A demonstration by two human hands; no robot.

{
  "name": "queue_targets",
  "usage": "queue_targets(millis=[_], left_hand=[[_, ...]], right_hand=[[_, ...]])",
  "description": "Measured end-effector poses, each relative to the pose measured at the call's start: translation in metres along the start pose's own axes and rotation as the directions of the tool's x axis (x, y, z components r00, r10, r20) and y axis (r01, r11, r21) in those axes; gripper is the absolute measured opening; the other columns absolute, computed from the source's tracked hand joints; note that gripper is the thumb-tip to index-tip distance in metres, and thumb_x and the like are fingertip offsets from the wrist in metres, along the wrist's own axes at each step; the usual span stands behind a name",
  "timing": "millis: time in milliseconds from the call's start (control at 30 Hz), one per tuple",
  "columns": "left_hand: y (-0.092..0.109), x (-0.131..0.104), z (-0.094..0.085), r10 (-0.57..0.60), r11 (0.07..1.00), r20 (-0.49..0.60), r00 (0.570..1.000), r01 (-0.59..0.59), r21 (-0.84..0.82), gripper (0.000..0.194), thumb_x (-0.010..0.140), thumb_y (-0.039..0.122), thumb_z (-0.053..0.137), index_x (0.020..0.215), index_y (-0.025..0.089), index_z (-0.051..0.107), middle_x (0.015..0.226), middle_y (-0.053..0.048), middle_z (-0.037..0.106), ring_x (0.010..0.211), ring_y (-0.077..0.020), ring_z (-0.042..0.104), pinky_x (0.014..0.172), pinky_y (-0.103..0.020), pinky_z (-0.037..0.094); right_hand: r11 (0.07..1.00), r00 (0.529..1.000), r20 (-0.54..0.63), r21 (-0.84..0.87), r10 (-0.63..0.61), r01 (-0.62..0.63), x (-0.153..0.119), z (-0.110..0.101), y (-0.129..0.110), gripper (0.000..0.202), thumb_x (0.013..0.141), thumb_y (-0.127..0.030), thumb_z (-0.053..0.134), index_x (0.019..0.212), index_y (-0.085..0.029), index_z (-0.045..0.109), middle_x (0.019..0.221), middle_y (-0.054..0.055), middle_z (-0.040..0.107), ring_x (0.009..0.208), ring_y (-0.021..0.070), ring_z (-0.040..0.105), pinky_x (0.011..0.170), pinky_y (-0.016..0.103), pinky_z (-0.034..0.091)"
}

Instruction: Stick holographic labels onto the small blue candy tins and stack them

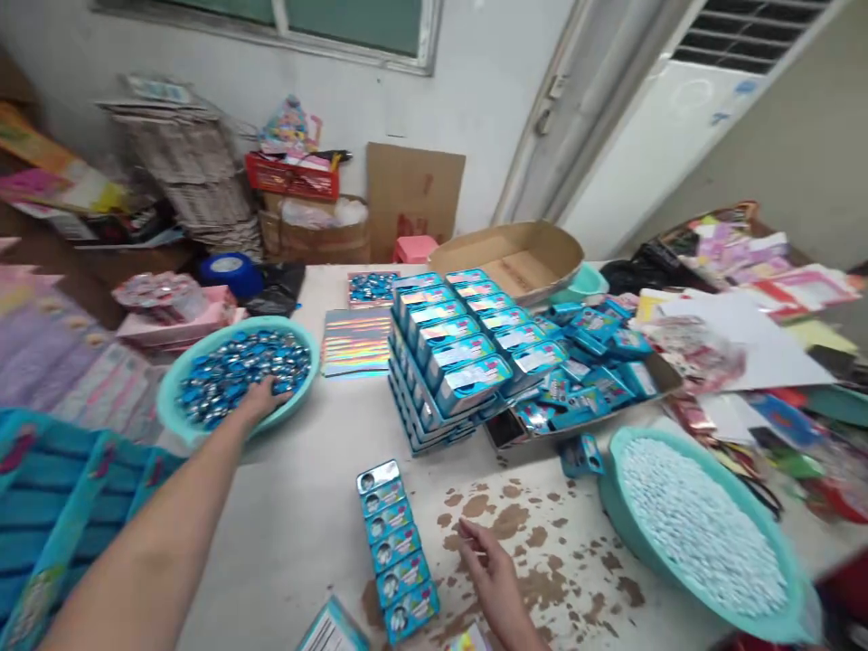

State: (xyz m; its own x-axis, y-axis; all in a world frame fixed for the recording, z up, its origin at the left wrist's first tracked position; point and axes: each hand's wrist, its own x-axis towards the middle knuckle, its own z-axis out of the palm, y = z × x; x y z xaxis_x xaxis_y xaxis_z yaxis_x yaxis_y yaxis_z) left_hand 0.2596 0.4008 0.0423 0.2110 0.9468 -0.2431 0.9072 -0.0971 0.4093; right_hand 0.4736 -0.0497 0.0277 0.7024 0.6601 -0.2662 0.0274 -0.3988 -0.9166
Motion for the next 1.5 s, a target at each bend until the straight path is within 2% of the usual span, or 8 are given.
queue_targets(millis=[233, 433, 667, 800, 933, 1033, 1367, 1500], left_hand=[[-0.009, 0.011, 0.007, 0.059, 0.965, 0.059, 0.997, -0.072, 0.252, 0.016, 0.074, 0.025, 0.062, 0.088, 0.018, 0.055, 0.06, 0.003, 0.048, 0.074, -0.0199, 0.055, 0.067, -0.024, 0.037], [-0.001, -0.018, -0.003, -0.282, 0.885, -0.112, 0.953, 0.214, -0.413, 0.018, 0.068, 0.016, 0.063, 0.085, 0.016, 0.055, 0.059, 0.004, 0.048, 0.052, -0.0127, 0.048, 0.057, -0.025, 0.038], [0.016, -0.05, -0.025, -0.346, 0.784, -0.07, 0.936, 0.247, -0.569, 0.027, 0.069, 0.018, 0.061, 0.094, 0.012, 0.057, 0.058, 0.006, 0.047, 0.046, -0.0066, 0.045, 0.048, -0.018, 0.034], [0.058, -0.142, -0.005, 0.062, 0.764, -0.01, 0.998, -0.054, -0.643, 0.03, 0.073, 0.024, 0.058, 0.102, 0.016, 0.058, 0.071, 0.002, 0.056, 0.056, -0.0079, 0.051, 0.052, -0.019, 0.04], [0.109, -0.262, 0.046, 0.57, 0.708, 0.013, 0.822, -0.482, -0.516, 0.021, 0.08, 0.018, 0.051, 0.098, 0.019, 0.062, 0.097, -0.004, 0.064, 0.091, -0.0156, 0.057, 0.082, -0.03, 0.047], [0.123, -0.305, 0.073, 0.642, 0.713, -0.018, 0.766, -0.606, -0.352, 0.025, 0.081, 0.016, 0.052, 0.103, 0.021, 0.062, 0.102, -0.005, 0.066, 0.098, -0.0188, 0.056, 0.087, -0.034, 0.046], [0.105, -0.292, 0.07, 0.283, 0.801, 0.112, 0.953, -0.17, -0.574, 0.018, 0.079, 0.019, 0.049, 0.084, 0.019, 0.066, 0.079, 0.0, 0.067, 0.068, -0.0134, 0.061, 0.067, -0.026, 0.048], [0.1, -0.29, 0.073, 0.288, 0.822, 0.156, 0.945, -0.16, -0.546, 0.013, 0.072, 0.018, 0.053, 0.08, 0.018, 0.063, 0.073, 0.002, 0.062, 0.063, -0.0115, 0.057, 0.062, -0.023, 0.044]], right_hand=[[0.998, 1.0, 0.02, 0.068, 0.01, -0.012, 0.013, 0.013, -0.011, 0.042, 0.071, -0.051, 0.065, 0.099, -0.02, 0.069, 0.097, 0.012, 0.069, 0.085, 0.0259, 0.065, 0.072, 0.038, 0.054], [0.981, 0.998, 0.032, 0.19, -0.049, 0.042, 0.035, 0.031, -0.044, 0.037, 0.074, -0.046, 0.064, 0.099, -0.02, 0.067, 0.095, 0.01, 0.069, 0.089, 0.0232, 0.064, 0.078, 0.037, 0.052], [0.895, 0.992, 0.122, 0.438, 0.034, -0.085, 0.034, 0.054, -0.081, 0.034, 0.068, -0.039, 0.071, 0.095, -0.019, 0.066, 0.091, 0.006, 0.07, 0.085, 0.0202, 0.063, 0.079, 0.036, 0.05], [0.681, 0.948, 0.271, 0.663, 0.168, -0.311, 0.018, 0.068, -0.095, 0.038, 0.069, -0.042, 0.071, 0.101, -0.022, 0.065, 0.109, 0.006, 0.066, 0.092, 0.0191, 0.062, 0.08, 0.035, 0.052], [0.397, 0.803, 0.546, 0.7, 0.238, -0.593, 0.004, 0.077, -0.095, 0.041, 0.078, -0.055, 0.056, 0.103, -0.024, 0.065, 0.107, 0.005, 0.066, 0.093, 0.0181, 0.063, 0.075, 0.032, 0.054], [0.31, 0.762, 0.586, 0.696, 0.274, -0.647, 0.001, 0.077, -0.085, 0.034, 0.081, -0.049, 0.054, 0.096, -0.022, 0.068, 0.101, 0.005, 0.068, 0.091, 0.0148, 0.063, 0.07, 0.025, 0.054], [0.393, 0.721, 0.628, 0.608, 0.293, -0.69, -0.002, 0.071, -0.069, 0.019, 0.076, -0.034, 0.066, 0.089, -0.02, 0.068, 0.085, 0.001, 0.068, 0.072, 0.011, 0.063, 0.065, 0.023, 0.053], [0.424, 0.736, 0.604, 0.605, 0.307, -0.674, -0.004, 0.074, -0.068, 0.022, 0.062, -0.021, 0.077, 0.082, -0.019, 0.068, 0.076, -0.002, 0.067, 0.063, 0.0071, 0.061, 0.06, 0.017, 0.051]])
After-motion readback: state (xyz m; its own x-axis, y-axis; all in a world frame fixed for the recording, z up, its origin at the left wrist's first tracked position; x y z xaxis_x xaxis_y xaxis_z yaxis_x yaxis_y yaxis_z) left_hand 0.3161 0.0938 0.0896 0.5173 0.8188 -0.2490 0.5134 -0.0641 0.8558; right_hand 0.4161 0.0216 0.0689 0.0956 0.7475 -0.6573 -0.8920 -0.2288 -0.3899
